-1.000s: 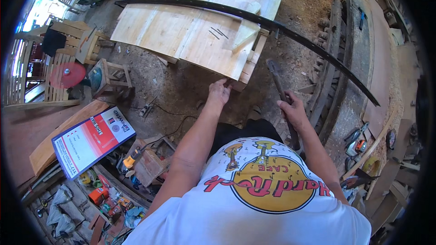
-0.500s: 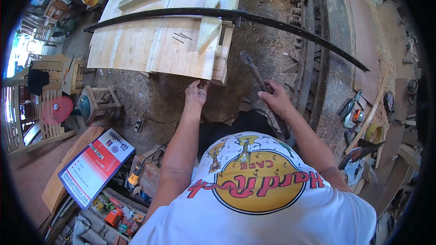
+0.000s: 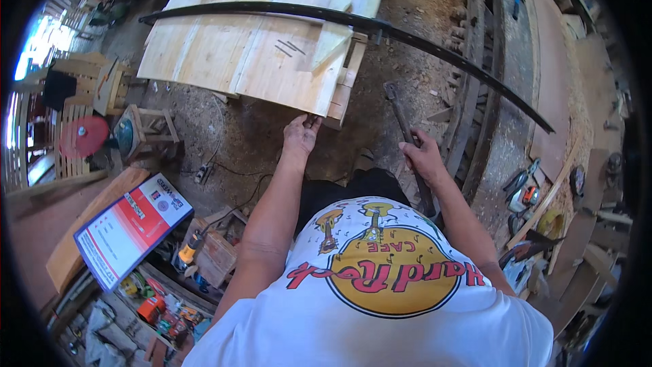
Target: Hammering nails into wooden boards to assemble a furniture piece.
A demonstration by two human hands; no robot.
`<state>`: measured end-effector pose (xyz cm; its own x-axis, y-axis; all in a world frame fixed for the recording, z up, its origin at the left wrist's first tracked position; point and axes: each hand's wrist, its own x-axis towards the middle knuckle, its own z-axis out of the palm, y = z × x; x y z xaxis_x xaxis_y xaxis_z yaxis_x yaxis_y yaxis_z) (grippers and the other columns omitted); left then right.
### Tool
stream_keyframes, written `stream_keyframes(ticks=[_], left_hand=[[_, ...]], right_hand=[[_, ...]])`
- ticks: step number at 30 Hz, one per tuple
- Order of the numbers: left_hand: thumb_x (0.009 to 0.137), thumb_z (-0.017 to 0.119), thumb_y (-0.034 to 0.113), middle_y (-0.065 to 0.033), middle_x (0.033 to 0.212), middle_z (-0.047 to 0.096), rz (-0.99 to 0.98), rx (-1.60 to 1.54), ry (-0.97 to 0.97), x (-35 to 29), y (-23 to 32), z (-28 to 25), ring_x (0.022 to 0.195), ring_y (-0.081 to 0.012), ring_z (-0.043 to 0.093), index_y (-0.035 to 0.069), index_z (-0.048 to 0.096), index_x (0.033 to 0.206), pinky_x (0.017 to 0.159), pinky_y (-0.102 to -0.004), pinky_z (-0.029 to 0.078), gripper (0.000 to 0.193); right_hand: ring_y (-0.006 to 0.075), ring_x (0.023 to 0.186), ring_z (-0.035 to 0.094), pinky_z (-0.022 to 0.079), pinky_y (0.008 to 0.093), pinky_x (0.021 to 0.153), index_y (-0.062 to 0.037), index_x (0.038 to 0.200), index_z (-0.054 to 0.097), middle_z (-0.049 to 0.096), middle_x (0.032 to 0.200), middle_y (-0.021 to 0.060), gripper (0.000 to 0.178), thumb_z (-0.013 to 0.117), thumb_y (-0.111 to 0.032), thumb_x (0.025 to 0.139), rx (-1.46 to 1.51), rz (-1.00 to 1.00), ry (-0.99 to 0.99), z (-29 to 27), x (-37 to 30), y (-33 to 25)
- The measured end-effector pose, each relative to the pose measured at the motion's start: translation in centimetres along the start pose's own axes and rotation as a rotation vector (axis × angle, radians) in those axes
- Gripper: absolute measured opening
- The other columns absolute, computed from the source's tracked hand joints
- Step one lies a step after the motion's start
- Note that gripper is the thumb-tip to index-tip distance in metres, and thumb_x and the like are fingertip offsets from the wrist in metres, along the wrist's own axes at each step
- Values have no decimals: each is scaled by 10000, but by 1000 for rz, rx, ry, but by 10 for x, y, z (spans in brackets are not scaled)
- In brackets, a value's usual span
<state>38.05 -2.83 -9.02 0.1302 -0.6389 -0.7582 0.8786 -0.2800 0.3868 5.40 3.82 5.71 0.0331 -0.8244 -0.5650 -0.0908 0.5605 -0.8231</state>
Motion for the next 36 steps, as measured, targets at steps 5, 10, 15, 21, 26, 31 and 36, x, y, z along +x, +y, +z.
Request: stream_keyframes(ticks=[5, 10, 15, 21, 26, 31, 36], left_hand=[[993, 498, 0, -180, 1141, 595, 75, -80, 144, 19, 10, -1, 1063, -323, 605, -57, 540, 1147, 951, -534, 555, 169], [984, 517, 29, -203, 1182, 588, 159, -155, 83, 40, 34, -15, 1103, -351, 601, -74, 530, 1161, 922, -580, 551, 205], [932, 594, -5, -184, 1169, 637, 148, -70, 167, 19, 29, 6, 1040, -338, 657, -38, 565, 1128, 884, -503, 563, 201], [911, 639, 28, -187, 1071, 667, 92, 110, 193, -17, 9, 17, 988, -288, 670, -61, 563, 1144, 832, -423, 562, 261], [892, 659, 61, -121, 881, 700, 153, 309, 141, -29, 9, 12, 773, -209, 653, -54, 688, 935, 717, -373, 522, 126], [906, 715, 96, -83, 861, 694, 296, 607, 224, -50, 44, -8, 777, -140, 636, -33, 683, 970, 729, -281, 507, 147], [951, 690, 114, -53, 892, 705, 631, 477, -25, -52, 66, 5, 829, -118, 630, -45, 715, 1005, 770, -273, 511, 169]], right_hand=[[87, 532, 511, 410, 262, 477, 24, 1308, 554, 558, 713, 8, 448, 718, -152, 930, -102, -22, -12, 10, 4, -8], [89, 529, 515, 410, 268, 461, 19, 1303, 557, 572, 717, 14, 425, 704, -146, 940, -240, 24, -104, 27, 1, -27], [85, 526, 526, 416, 258, 456, 12, 1299, 563, 570, 721, 2, 397, 685, -129, 948, -240, 19, -96, 35, 6, -34], [85, 521, 528, 421, 257, 452, 23, 1302, 561, 566, 724, 2, 402, 682, -128, 950, -315, 11, -121, 53, 7, -59], [85, 518, 527, 422, 261, 449, 26, 1306, 555, 568, 720, 3, 407, 681, -131, 952, -305, -27, -164, 61, 6, -67], [89, 515, 523, 406, 263, 446, 31, 1337, 535, 561, 677, 7, 459, 694, -145, 944, -341, -50, -175, 54, 3, -63], [94, 507, 512, 400, 263, 456, 28, 1356, 527, 552, 655, 9, 498, 708, -169, 936, -345, -19, -154, 43, 1, -56]])
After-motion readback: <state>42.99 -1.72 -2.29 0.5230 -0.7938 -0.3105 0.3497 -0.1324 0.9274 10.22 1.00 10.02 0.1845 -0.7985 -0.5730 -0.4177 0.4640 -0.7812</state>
